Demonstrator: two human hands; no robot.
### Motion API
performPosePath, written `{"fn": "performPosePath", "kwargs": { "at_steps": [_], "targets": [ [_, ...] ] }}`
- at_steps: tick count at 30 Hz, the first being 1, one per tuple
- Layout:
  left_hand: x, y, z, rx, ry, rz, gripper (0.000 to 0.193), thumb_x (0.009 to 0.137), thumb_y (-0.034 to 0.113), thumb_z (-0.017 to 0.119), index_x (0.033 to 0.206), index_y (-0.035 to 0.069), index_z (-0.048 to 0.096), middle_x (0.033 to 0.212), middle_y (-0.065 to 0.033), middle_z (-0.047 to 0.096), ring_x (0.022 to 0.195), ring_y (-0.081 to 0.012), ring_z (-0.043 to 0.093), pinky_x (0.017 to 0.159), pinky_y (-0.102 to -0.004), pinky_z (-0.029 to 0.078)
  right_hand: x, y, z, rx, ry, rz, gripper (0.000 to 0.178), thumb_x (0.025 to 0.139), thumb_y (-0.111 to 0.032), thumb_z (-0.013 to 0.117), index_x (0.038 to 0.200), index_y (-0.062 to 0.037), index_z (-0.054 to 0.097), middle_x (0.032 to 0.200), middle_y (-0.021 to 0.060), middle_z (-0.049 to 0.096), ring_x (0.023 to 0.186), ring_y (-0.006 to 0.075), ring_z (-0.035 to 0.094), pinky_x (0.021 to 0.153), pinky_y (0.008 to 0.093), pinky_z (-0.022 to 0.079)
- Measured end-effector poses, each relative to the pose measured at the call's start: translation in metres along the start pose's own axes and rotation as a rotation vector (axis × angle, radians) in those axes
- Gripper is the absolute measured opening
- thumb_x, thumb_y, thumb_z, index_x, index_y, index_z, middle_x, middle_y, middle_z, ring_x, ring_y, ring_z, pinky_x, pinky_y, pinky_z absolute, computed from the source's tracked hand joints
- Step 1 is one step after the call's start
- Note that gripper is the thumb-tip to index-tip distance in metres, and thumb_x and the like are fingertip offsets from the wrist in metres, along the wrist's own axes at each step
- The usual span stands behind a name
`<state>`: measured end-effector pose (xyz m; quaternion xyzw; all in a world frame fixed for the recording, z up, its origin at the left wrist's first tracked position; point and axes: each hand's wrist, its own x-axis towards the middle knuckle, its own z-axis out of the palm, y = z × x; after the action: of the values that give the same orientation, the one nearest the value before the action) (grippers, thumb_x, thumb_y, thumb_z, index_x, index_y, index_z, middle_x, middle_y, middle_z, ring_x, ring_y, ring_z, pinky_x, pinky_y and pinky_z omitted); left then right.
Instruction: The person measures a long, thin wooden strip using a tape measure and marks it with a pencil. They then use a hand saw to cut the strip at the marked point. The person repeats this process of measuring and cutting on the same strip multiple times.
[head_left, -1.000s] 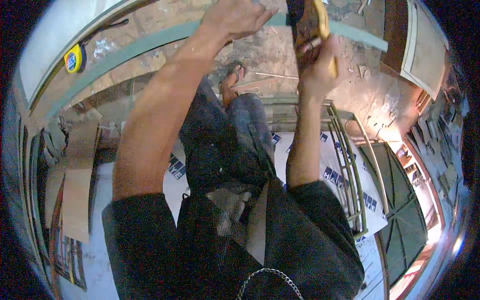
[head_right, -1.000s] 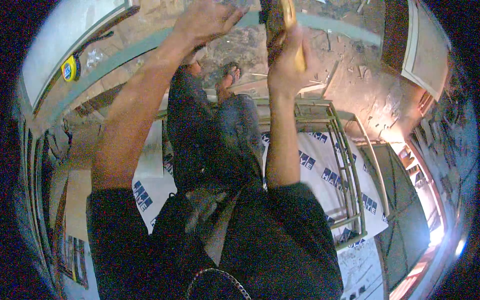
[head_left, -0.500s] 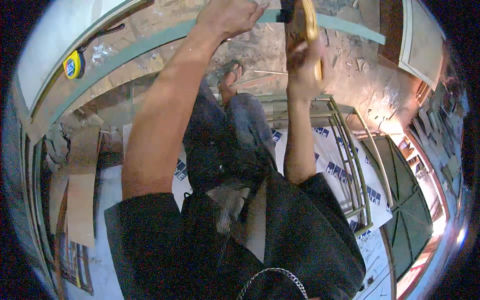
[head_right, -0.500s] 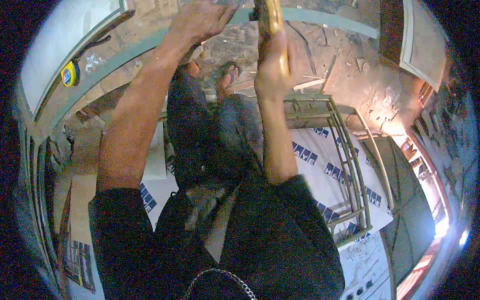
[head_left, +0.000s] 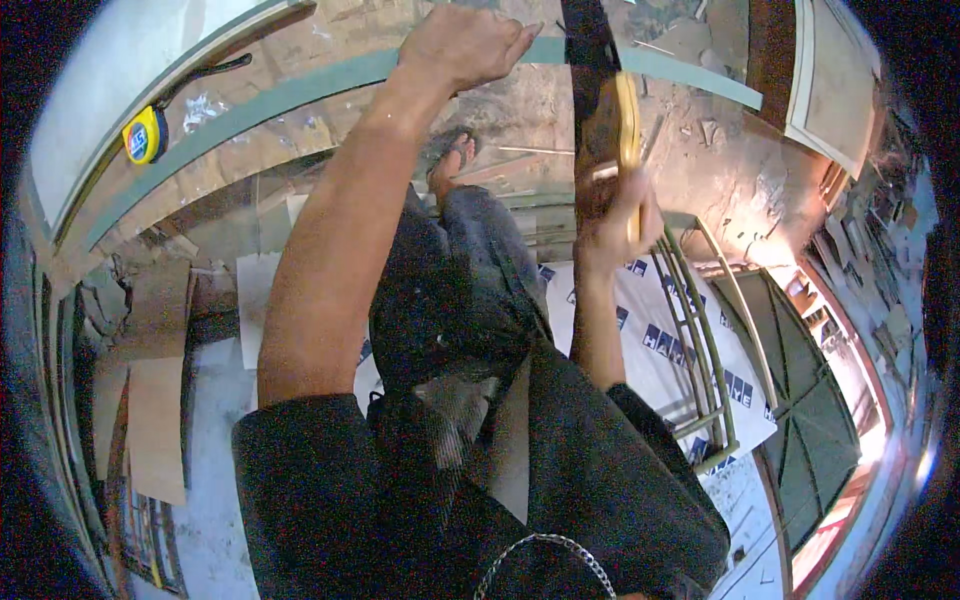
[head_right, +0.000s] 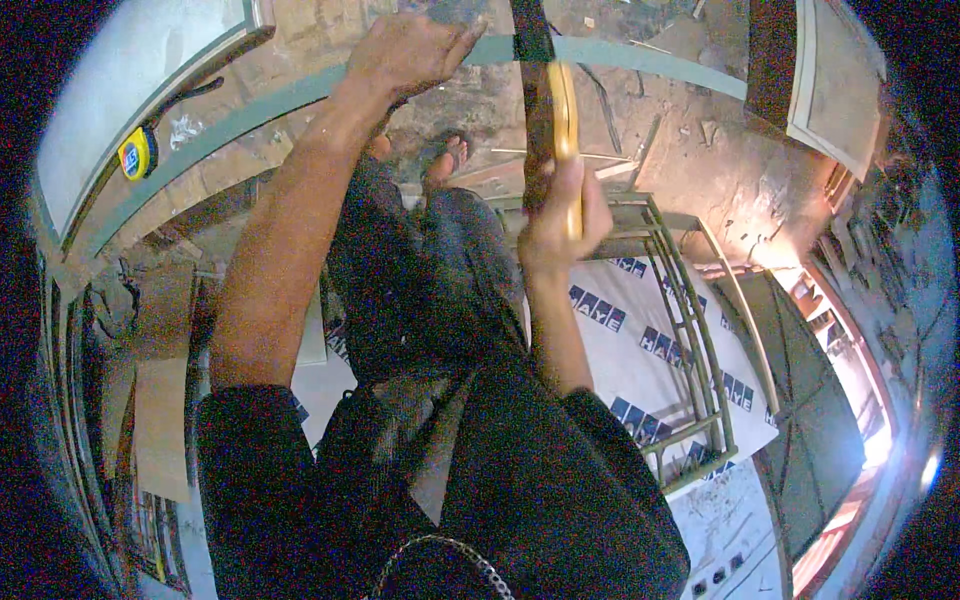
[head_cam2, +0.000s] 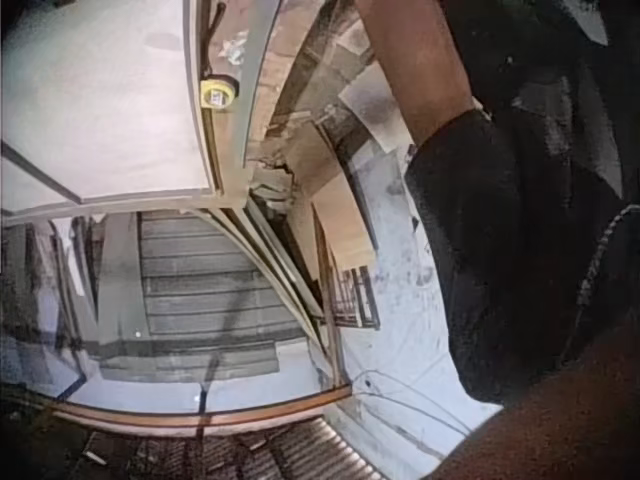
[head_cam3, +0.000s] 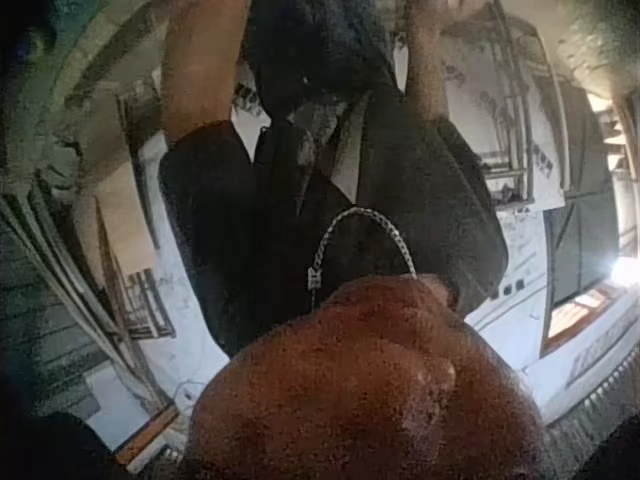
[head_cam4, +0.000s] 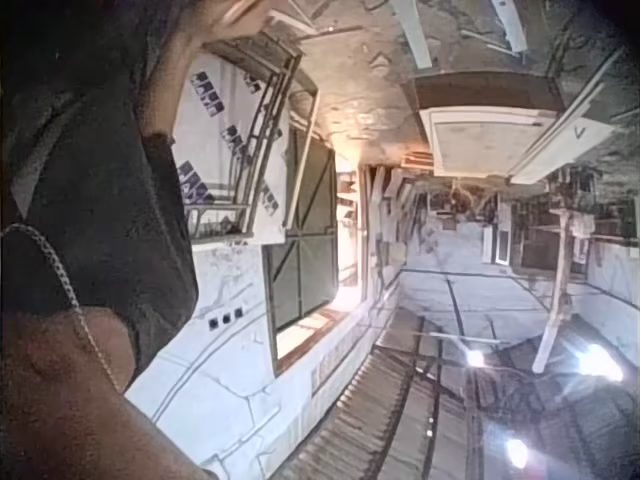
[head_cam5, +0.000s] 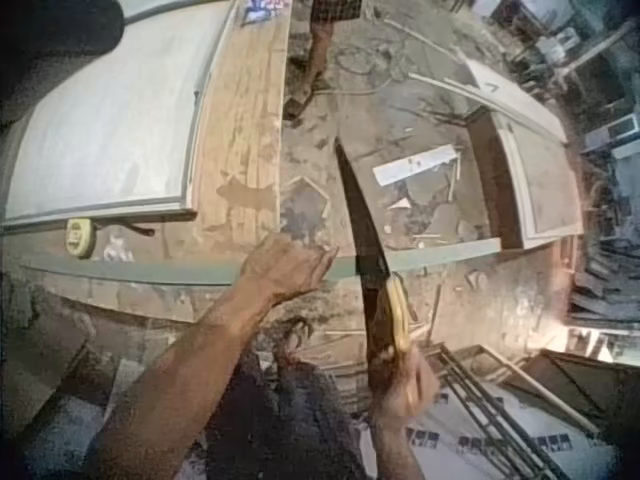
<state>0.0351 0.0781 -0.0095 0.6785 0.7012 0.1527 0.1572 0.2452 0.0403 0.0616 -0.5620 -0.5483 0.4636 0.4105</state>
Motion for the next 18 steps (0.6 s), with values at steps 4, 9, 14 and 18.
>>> {"fn": "performPosePath", "kwargs": {
  "at_steps": [4, 9, 14, 18],
  "targets": [
    [-0.003, -0.005, -0.005, -0.049, -0.039, -0.016, 0.047, 0.094, 0.031, 0.049, 0.061, 0.002, 0.065, 0.058, -0.0198, 0.061, 0.054, -0.0343, 0.064, 0.05, -0.0453, 0.05, 0.019, 0.01, 0.013, 0.013, -0.019, 0.004, 0.038, 0.099, -0.031, 0.051, 0.078, -0.0012, 0.06, 0.061, -0.0004, 0.052, 0.052, 0.0064, 0.045, 0.046, 0.0214, 0.035],
    [0.002, 0.002, -0.003, -0.092, 0.033, 0.006, 0.047, 0.094, 0.031, 0.048, 0.062, 0.002, 0.066, 0.058, -0.0202, 0.061, 0.051, -0.0359, 0.062, 0.051, -0.0462, 0.05, 0.037, 0.002, 0.034, -0.105, 0.043, -0.089, 0.036, 0.098, -0.03, 0.054, 0.078, -0.0012, 0.06, 0.064, -0.0001, 0.054, 0.055, 0.0068, 0.046, 0.049, 0.0227, 0.037],
    [-0.002, -0.003, -0.001, -0.057, -0.037, -0.007, 0.05, 0.096, 0.033, 0.046, 0.061, 0.003, 0.065, 0.059, -0.0205, 0.061, 0.05, -0.0381, 0.06, 0.051, -0.0466, 0.05, -0.006, 0.015, -0.007, -0.016, 0.057, -0.012, 0.036, 0.096, -0.031, 0.057, 0.078, 0.0002, 0.063, 0.063, 0.0012, 0.056, 0.058, 0.0077, 0.047, 0.052, 0.0229, 0.038],
    [0.011, -0.001, 0.001, -0.125, 0.005, -0.004, 0.051, 0.096, 0.034, 0.045, 0.06, 0.002, 0.063, 0.058, -0.0213, 0.06, 0.05, -0.0381, 0.06, 0.05, -0.0472, 0.05, 0.048, 0.019, 0.036, -0.151, 0.068, -0.157, 0.036, 0.097, -0.024, 0.055, 0.073, 0.0018, 0.059, 0.06, 0.0024, 0.052, 0.052, 0.0081, 0.046, 0.051, 0.0236, 0.043]
  ]
}}
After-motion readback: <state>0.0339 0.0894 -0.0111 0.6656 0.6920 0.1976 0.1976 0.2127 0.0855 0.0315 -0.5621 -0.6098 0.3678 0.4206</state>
